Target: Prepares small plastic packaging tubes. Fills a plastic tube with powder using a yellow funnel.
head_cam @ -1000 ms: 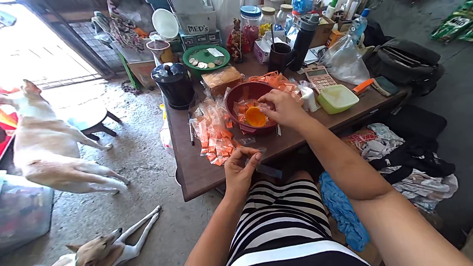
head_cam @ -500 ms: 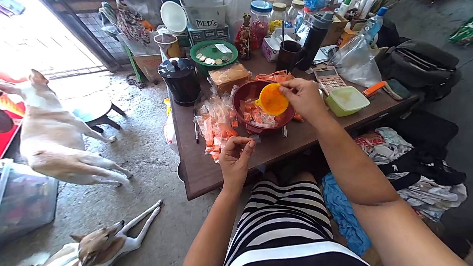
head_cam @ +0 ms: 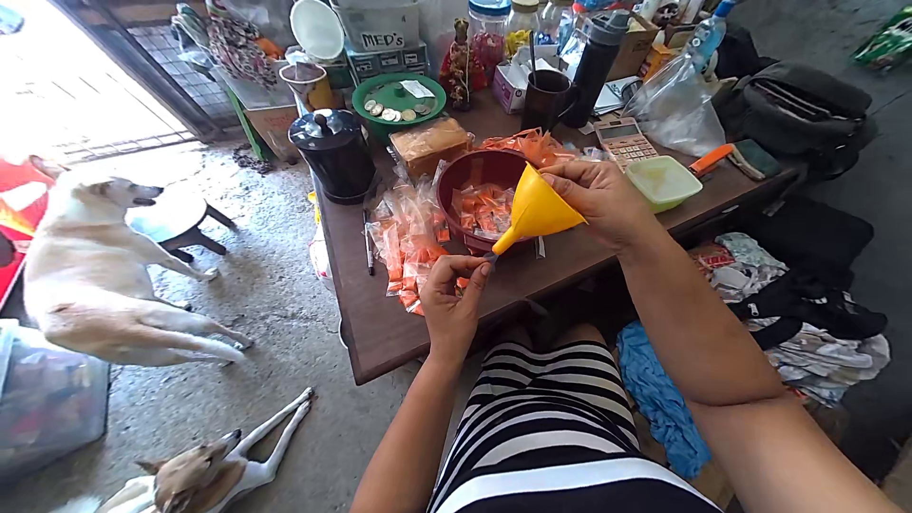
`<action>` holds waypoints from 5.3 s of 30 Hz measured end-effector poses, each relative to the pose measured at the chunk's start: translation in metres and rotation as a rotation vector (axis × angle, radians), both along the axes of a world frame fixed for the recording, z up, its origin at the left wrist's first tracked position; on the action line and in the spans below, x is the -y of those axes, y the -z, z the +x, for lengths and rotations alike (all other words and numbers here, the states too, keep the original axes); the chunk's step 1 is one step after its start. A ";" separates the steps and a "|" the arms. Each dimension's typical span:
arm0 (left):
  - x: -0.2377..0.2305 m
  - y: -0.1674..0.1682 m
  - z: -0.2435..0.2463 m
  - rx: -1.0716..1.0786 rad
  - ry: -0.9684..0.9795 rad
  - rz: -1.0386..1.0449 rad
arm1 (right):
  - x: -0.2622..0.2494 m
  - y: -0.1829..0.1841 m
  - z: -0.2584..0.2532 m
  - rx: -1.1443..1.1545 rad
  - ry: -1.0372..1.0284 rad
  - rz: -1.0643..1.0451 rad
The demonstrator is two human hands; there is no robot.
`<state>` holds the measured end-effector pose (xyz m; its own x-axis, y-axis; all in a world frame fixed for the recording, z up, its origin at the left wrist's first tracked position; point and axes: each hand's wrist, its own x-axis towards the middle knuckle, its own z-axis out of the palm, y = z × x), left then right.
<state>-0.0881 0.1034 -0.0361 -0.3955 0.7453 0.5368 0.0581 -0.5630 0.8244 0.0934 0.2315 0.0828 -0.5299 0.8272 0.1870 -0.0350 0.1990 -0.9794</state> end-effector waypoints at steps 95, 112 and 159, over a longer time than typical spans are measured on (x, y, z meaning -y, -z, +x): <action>0.024 -0.008 0.002 0.044 0.184 0.084 | 0.050 0.029 -0.006 0.197 -0.280 0.149; 0.025 -0.005 0.002 0.053 0.200 0.084 | 0.053 0.022 -0.005 0.239 -0.390 0.102; 0.037 -0.019 0.017 -0.051 -0.040 -0.085 | 0.079 0.054 -0.010 0.198 -0.104 0.441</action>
<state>-0.0712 0.0665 -0.0176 -0.3999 0.7732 0.4922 0.1219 -0.4873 0.8647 0.0838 0.1521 0.0285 -0.6659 0.6329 0.3949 0.1017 0.6014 -0.7925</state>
